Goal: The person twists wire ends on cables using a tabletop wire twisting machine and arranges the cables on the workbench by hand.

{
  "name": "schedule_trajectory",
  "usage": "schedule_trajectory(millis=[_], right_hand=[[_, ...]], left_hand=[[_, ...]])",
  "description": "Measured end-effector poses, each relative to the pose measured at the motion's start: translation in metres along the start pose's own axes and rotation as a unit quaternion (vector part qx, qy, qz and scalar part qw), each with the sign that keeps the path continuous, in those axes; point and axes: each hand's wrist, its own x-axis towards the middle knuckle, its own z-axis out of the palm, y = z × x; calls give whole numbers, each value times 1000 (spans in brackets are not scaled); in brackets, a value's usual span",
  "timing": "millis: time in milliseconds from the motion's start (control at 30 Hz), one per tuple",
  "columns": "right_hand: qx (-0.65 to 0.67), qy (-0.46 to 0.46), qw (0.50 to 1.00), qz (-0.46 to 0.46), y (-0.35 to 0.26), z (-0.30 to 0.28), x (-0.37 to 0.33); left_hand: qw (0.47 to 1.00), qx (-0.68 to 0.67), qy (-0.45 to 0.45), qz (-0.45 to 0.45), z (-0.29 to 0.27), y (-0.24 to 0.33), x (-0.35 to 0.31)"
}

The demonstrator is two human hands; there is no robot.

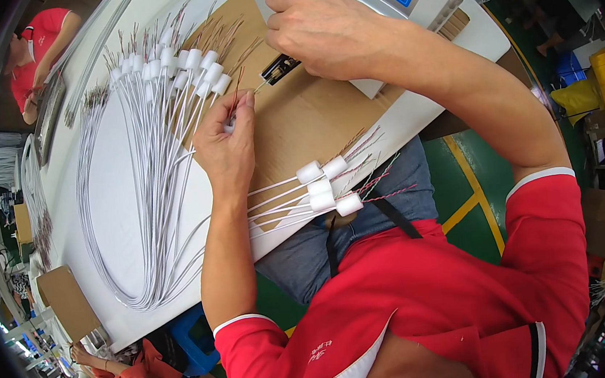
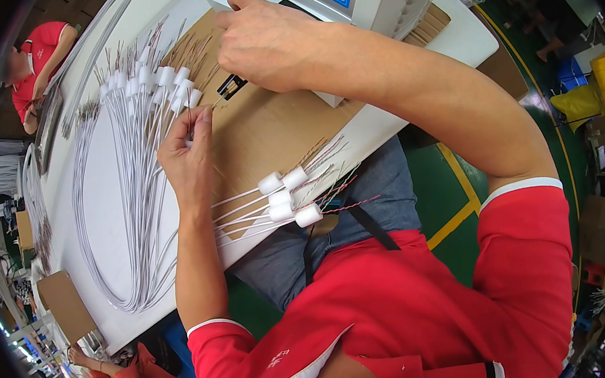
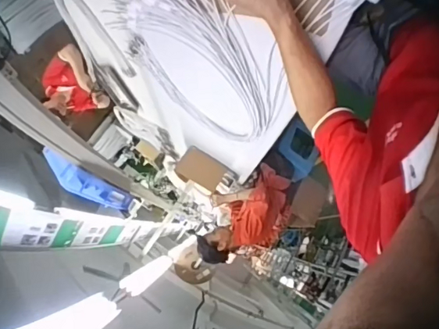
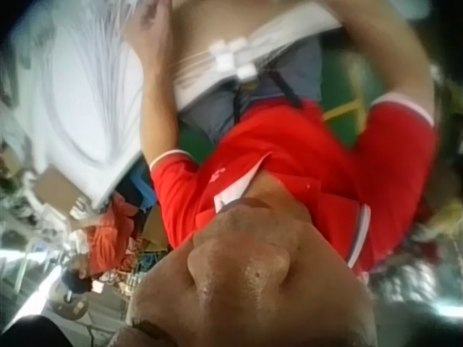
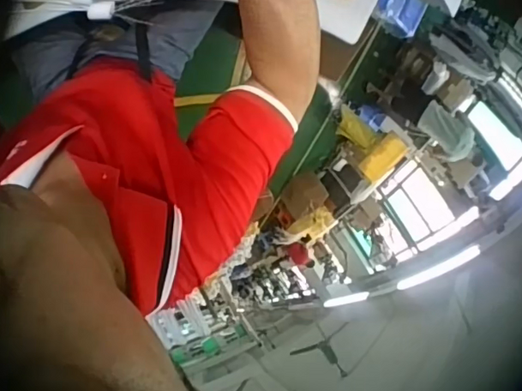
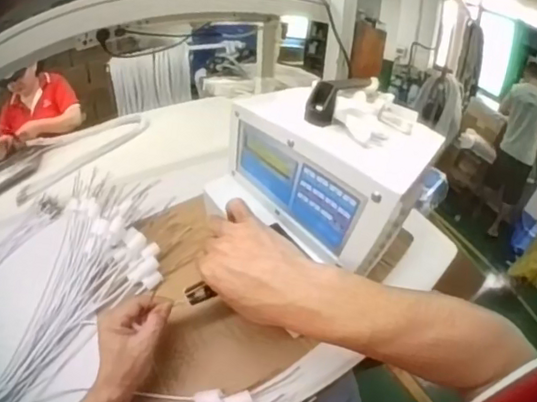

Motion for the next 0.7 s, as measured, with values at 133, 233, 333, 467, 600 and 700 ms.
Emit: schedule_trajectory(millis=[133, 233, 333, 467, 600, 700], right_hand=[[4, -26, 1000, 12, -1, -6, 1], [40, -19, 998, 35, 2, -1, 6], [92, 49, 993, 64, 3, -7, 3], [77, 104, 986, 100, 2, -4, 3], [98, 87, 985, 108, 1, -3, 5], [97, 85, 986, 105, 1, -3, 4]], left_hand=[[1000, 4, 4, -4, -1, -2, 1], [1000, 10, 1, 2, -3, -3, 2], [1000, 24, -7, 4, -5, -3, 3], [999, 26, -3, 29, -3, -8, 4], [996, 31, 4, 78, -1, -7, 5], [996, 39, -4, 74, 0, -6, 5]])
